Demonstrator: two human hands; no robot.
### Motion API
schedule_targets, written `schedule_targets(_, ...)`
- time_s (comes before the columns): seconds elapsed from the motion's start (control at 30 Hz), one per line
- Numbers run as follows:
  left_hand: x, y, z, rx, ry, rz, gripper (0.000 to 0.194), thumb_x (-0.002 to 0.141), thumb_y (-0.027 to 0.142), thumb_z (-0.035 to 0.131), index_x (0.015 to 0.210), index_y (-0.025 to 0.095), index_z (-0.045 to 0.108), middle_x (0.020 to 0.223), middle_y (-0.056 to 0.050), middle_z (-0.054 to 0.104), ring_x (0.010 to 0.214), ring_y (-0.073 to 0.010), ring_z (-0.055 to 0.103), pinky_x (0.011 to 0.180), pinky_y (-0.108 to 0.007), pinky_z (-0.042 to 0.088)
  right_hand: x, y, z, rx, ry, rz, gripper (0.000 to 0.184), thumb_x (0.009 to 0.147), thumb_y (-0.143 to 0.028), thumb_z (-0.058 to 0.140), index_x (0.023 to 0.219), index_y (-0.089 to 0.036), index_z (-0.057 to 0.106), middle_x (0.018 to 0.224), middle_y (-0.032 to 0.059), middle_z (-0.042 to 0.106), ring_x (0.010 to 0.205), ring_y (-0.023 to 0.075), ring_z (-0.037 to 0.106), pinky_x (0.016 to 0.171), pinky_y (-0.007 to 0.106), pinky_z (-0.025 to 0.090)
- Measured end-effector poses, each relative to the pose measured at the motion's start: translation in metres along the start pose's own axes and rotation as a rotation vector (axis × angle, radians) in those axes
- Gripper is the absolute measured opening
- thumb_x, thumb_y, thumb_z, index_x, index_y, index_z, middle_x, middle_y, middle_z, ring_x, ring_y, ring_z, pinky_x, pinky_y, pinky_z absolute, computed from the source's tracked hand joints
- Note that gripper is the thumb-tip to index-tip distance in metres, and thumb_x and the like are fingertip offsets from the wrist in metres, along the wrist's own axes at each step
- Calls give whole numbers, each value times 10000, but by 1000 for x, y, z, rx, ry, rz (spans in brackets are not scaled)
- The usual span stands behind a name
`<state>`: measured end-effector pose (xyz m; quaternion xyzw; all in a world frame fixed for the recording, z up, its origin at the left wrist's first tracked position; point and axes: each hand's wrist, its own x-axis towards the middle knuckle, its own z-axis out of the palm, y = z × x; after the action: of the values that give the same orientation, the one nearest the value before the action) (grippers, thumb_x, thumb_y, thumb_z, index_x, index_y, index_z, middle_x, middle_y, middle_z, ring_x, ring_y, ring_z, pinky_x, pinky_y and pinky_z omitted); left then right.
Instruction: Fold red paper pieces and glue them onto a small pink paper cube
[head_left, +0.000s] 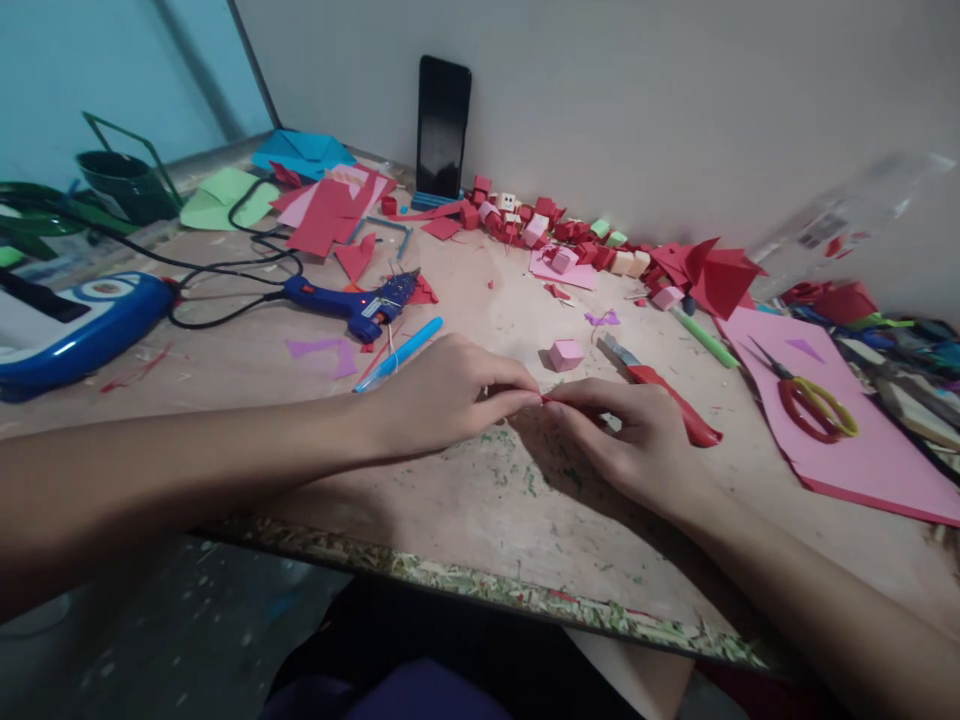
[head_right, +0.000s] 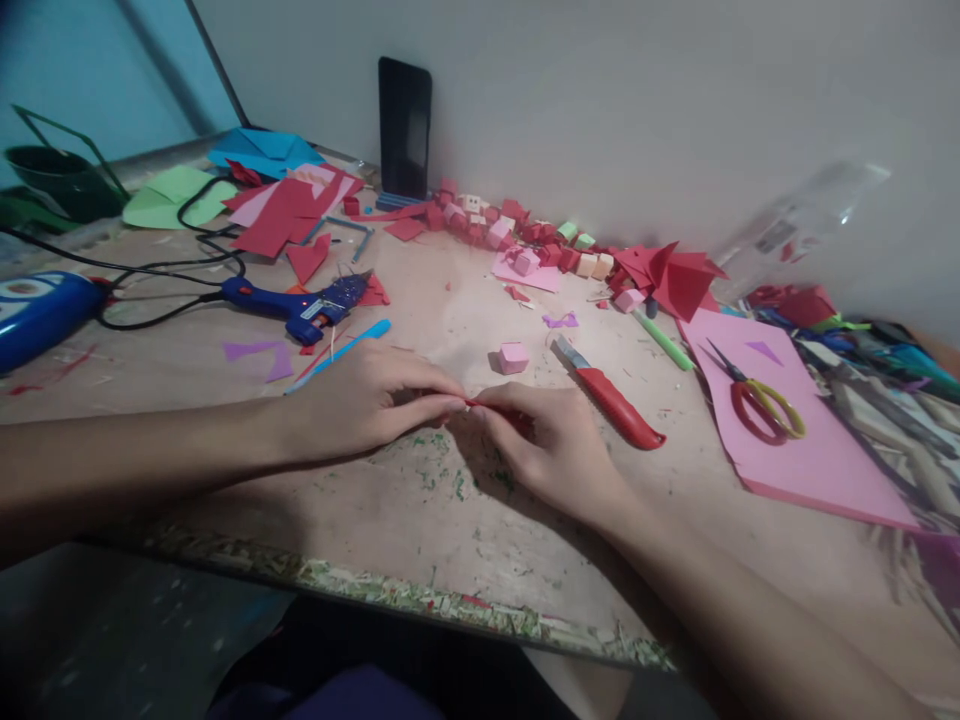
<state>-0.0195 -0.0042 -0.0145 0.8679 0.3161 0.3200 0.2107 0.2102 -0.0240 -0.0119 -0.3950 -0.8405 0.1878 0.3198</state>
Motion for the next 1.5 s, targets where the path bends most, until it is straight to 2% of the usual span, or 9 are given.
schedule_targets(0.3, -1, 0, -1, 6, 19, 13, 165, 974, 190, 660, 978, 191, 825, 843, -25, 836, 701, -141, 732, 679, -235, 475, -1, 1, 0, -29, 24, -5, 192, 972, -195, 615, 946, -192, 805, 839, 38, 836, 697, 185, 749, 640, 285, 565)
schedule_targets(0.5, -4, -4, 1, 47, 6, 125, 193, 1002, 204, 619, 1083, 185, 794, 956, -48, 839, 830, -181, 758, 775, -272, 506, -2, 4, -1, -96, 68, -32, 170, 978, -209, 631, 912, -202, 787, 816, 29, 826, 665, 171, 729, 615, 273, 551)
schedule_targets(0.67, -4, 0, -5, 40, -56, 170, 260, 1026, 314, 572, 1081, 156, 770, 894, -67, 806, 798, -196, 726, 761, -293, 498, -3, 5, -2, -100, 93, -69, 147, 986, -195, 645, 911, -207, 770, 806, 18, 815, 658, 156, 719, 627, 261, 543)
schedule_targets(0.77, -3, 3, -9, -80, -100, 139, 283, 1030, 232, 493, 1075, 149, 761, 895, -62, 794, 788, -173, 708, 747, -274, 498, -3, 5, -1, -93, 70, -113, 129, 990, -184, 645, 950, -188, 768, 820, 31, 818, 662, 153, 724, 631, 256, 540)
schedule_targets(0.87, -3, 3, -8, -146, -76, 77, 235, 984, 149, 534, 1027, 150, 766, 841, -32, 778, 715, -136, 670, 694, -246, 476, -3, 4, -1, -88, 50, -183, 126, 994, -170, 634, 978, -170, 759, 806, 41, 818, 635, 148, 720, 606, 251, 528)
schedule_targets(1.13, -2, 2, -1, -300, -6, -23, 109, 931, 165, 700, 965, 183, 803, 859, 6, 812, 755, -115, 711, 725, -206, 497, -2, 5, -1, -79, 71, -257, 99, 990, -169, 649, 956, -161, 742, 785, 45, 812, 601, 135, 709, 582, 233, 519)
schedule_targets(1.5, -1, 4, -3, -300, 29, -29, 118, 923, 166, 717, 915, 203, 829, 858, 5, 833, 785, -133, 754, 805, -219, 540, -2, 1, 2, -91, 106, -242, 106, 976, -158, 663, 902, -144, 737, 732, 43, 788, 581, 122, 689, 578, 215, 519)
